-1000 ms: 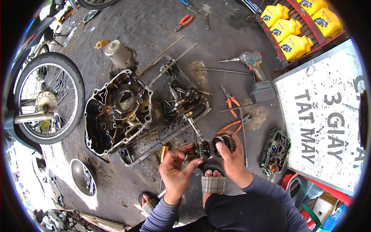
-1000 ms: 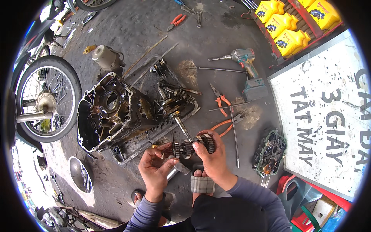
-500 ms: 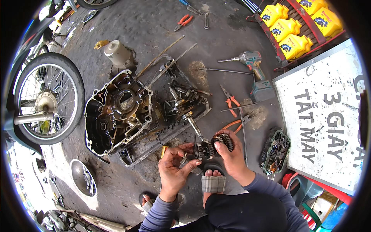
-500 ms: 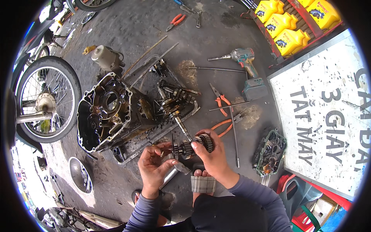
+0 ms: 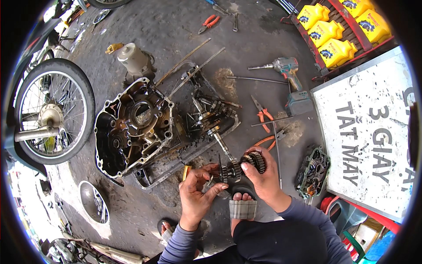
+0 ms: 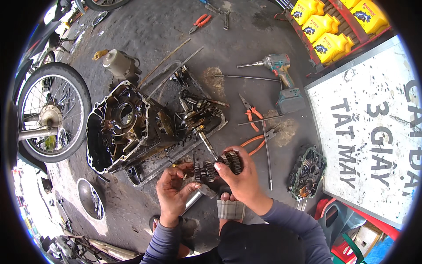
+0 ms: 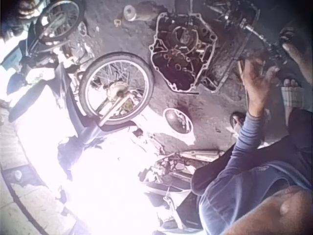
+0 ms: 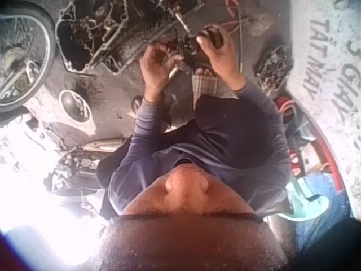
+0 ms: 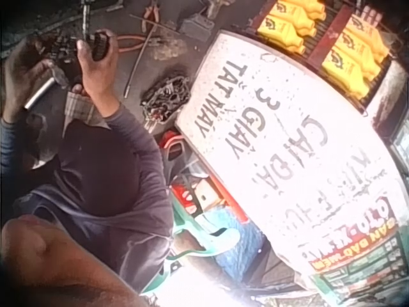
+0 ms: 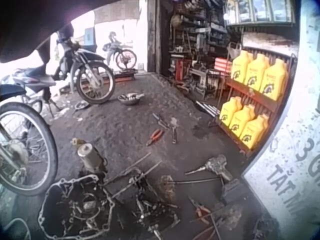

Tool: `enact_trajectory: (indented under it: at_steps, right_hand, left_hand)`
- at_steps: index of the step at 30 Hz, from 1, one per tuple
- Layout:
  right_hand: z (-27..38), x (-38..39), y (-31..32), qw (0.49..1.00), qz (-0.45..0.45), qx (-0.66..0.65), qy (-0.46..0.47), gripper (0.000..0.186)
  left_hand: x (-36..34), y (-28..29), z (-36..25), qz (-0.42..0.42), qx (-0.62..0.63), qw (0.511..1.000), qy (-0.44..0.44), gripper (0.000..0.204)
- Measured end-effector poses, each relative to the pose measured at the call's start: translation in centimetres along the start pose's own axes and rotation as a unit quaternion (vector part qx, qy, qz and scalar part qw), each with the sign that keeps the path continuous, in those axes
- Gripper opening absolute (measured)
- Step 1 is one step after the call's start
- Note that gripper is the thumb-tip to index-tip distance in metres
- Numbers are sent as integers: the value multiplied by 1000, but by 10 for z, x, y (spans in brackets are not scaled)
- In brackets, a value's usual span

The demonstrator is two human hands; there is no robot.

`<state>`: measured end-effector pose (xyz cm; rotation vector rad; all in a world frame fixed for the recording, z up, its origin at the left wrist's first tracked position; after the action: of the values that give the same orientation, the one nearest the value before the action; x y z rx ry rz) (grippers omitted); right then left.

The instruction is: Inspecting and assembling gears from a disassembled motorcycle engine.

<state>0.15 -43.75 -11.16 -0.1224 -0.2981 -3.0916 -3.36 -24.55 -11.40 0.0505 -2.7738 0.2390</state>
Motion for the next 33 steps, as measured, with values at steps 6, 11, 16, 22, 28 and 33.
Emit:
enact_trajectory:
  at_steps: [6, 11, 16, 22, 28, 33]
  right_hand:
    - [1, 4, -2, 994, -23, -4, 110, 47]
    - [10, 5, -6, 995, -38, -51, 77, 52]
    - [11, 4, -6, 994, -32, -45, 99, 50]
    - [-1, -2, -2, 995, -48, -89, 11, 38]
    - [1, -3, -5, 992, -44, -121, 16, 35]
    - [-7, -1, -5, 985, -59, -164, -2, 35]
  left_hand:
    - [0, 1, -1, 34, 113, 991, 58, 40]
    - [-1, -3, -7, 17, 25, 999, -19, 41]
    - [2, -2, -5, 14, -13, 999, -50, 40]
    - [0, -11, -6, 8, 99, 995, -12, 35]
    - [2, -8, -16, -57, -38, 995, -67, 16]
    - [-4, -8, -32, -28, -212, 967, -140, 26]
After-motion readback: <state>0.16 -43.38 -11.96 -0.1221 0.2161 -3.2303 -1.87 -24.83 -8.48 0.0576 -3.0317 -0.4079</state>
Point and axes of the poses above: each hand's wrist, its own x-axis away from the middle knuckle, its own y-axis out of the back of the hand, z = x × y, the point moved 4 cm from there along -x, towards the middle knuckle, and after that the axes turned 10 degrees about y, right-handed, at the moved point
